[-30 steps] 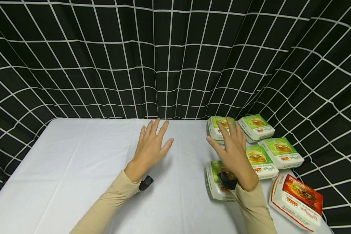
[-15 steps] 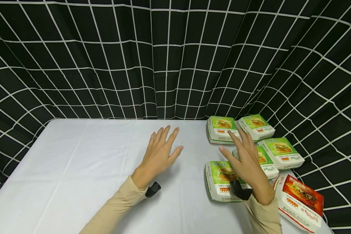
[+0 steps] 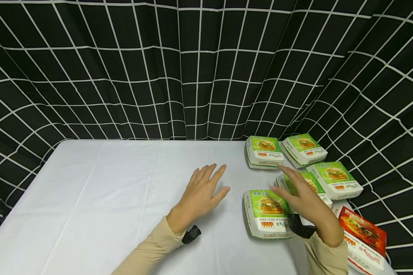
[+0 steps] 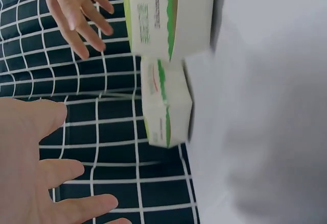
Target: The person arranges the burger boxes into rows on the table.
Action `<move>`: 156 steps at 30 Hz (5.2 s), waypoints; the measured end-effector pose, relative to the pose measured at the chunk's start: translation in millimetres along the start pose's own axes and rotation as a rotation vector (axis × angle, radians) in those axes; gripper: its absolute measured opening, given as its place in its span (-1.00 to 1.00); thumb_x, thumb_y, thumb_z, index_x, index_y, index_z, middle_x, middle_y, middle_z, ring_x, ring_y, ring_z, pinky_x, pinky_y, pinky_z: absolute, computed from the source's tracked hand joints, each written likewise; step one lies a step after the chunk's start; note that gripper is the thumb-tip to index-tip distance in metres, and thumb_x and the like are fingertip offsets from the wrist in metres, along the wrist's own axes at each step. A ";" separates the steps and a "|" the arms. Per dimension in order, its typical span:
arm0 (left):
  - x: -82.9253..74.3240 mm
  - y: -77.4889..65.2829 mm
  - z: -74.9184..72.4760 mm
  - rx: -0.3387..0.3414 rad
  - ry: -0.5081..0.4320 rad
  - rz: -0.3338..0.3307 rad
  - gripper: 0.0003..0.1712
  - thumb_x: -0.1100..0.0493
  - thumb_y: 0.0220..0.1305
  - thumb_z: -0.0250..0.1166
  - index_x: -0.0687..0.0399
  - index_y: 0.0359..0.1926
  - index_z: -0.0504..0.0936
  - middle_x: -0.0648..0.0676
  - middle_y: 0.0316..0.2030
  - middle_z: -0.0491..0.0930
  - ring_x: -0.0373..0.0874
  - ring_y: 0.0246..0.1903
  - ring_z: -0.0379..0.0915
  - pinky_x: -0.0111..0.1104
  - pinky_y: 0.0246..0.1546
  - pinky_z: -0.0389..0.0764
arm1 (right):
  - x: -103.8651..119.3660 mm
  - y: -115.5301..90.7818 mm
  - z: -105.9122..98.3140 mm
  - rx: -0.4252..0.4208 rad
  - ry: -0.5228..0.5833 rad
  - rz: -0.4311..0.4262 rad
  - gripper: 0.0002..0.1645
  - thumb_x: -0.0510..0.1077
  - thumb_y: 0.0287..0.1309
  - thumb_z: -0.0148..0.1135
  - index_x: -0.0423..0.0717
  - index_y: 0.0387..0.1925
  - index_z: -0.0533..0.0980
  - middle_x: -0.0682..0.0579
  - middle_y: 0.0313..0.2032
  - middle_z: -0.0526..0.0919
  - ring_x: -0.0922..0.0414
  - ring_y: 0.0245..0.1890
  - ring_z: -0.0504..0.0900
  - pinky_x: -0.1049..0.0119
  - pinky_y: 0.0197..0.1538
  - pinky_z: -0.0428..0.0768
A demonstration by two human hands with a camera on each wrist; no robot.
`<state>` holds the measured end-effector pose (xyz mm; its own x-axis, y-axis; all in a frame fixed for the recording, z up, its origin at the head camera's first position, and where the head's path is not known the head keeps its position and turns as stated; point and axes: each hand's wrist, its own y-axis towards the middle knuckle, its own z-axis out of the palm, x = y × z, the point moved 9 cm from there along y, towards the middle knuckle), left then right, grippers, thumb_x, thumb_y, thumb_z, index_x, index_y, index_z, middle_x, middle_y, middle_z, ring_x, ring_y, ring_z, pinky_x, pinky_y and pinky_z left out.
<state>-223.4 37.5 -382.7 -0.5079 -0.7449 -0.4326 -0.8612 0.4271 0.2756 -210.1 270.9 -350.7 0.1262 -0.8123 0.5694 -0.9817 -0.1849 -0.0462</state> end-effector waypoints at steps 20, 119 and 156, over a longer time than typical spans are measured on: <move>-43.3 -25.9 69.7 0.259 -0.056 0.101 -0.22 -0.31 0.45 -0.02 -0.08 0.53 0.16 0.05 0.34 0.42 -0.04 0.36 0.32 0.08 0.42 0.23 | -22.8 0.3 20.6 0.193 0.071 0.007 -0.27 -0.14 0.18 0.38 -0.47 0.26 0.35 -0.42 0.10 0.55 -0.19 0.01 0.63 0.10 -0.05 0.65; 108.8 -34.3 -9.5 0.308 -0.361 -0.263 0.13 -0.15 0.25 0.34 0.04 0.59 -0.15 0.15 0.56 -0.01 0.05 0.53 -0.03 -0.01 0.50 0.13 | 81.3 74.6 136.3 0.147 0.173 -0.160 0.20 0.02 0.07 0.49 -0.40 0.49 0.00 -0.35 0.42 0.24 -0.20 0.36 0.36 -0.12 0.38 0.36; 191.3 -60.3 -74.4 0.208 -0.369 -0.455 -0.03 -0.03 0.40 0.19 0.14 0.58 -0.16 0.44 0.43 0.16 0.38 0.27 0.35 0.18 0.26 0.37 | 159.3 136.0 200.9 0.083 0.281 -0.294 0.02 0.07 0.16 0.41 -0.27 0.47 0.15 -0.19 0.19 0.39 0.05 -0.07 0.47 0.23 0.01 0.54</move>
<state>-267.1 -168.9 -418.2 -0.0308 -0.6655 -0.7457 -0.9602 0.2270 -0.1630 -294.8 5.2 -431.1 0.3443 -0.5380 0.7694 -0.8934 -0.4396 0.0924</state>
